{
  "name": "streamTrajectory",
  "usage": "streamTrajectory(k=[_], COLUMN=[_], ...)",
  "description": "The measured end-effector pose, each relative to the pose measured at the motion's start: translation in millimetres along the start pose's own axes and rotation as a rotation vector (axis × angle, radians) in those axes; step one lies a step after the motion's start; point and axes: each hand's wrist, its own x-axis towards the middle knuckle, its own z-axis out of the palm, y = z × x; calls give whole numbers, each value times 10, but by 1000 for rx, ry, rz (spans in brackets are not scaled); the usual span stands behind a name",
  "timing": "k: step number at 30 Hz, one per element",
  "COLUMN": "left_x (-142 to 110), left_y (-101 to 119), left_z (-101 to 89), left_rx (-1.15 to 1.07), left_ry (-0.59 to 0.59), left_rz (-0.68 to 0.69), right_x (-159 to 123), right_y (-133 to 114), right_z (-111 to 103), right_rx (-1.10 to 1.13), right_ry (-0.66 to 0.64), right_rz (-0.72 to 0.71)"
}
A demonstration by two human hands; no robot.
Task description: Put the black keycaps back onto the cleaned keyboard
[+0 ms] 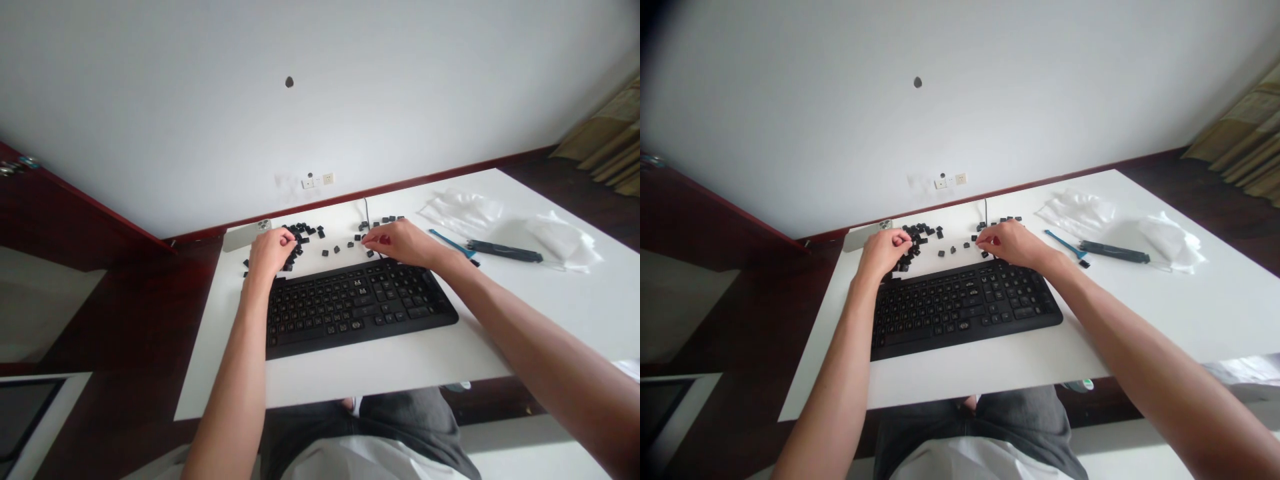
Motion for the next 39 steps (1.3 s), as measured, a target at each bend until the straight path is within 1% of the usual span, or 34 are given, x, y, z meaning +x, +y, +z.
streamTrajectory(k=[2, 4, 8, 13, 15, 17, 21, 24, 26, 28, 31, 35, 39], left_x=[1, -13, -36, -30, -35, -44, -56, -51, -48, -50, -60, -71, -74], left_y=[-29, -9, 73, 95, 103, 117, 140, 147, 154, 164, 183, 200, 206], left_z=[-70, -73, 40, 134, 155, 183, 244, 253, 238, 215, 193, 210, 240], left_rx=[43, 56, 101, 107, 109, 119, 98, 64, 36, 5, -14, -19, -11], left_ry=[11, -28, -117, -113, -114, -115, -98, -121, -144, -164, -178, -174, -150], left_rz=[-45, -38, -25, -30, -5, 29, 112, 143, 147, 149, 142, 175, 207], right_x=[-1, 0, 1, 42, 118, 249, 634, 899, 1005, 1049, 1046, 1036, 1039], right_y=[-11, -20, -2, 78, 79, 30, -188, -321, -334, -284, -156, -59, -101], right_z=[-5, -7, 8, 55, 60, 52, 90, 228, 331, 397, 395, 316, 275], right_rx=[0, 0, 4, 20, 52, 65, -3, -67, -124, -180, -199, -181, -177], right_ry=[-4, -10, -1, 60, 83, 91, 38, -22, -67, -127, -187, -193, -202], right_rz=[-1, 0, -4, -21, -25, -42, -187, -272, -296, -311, -300, -260, -217])
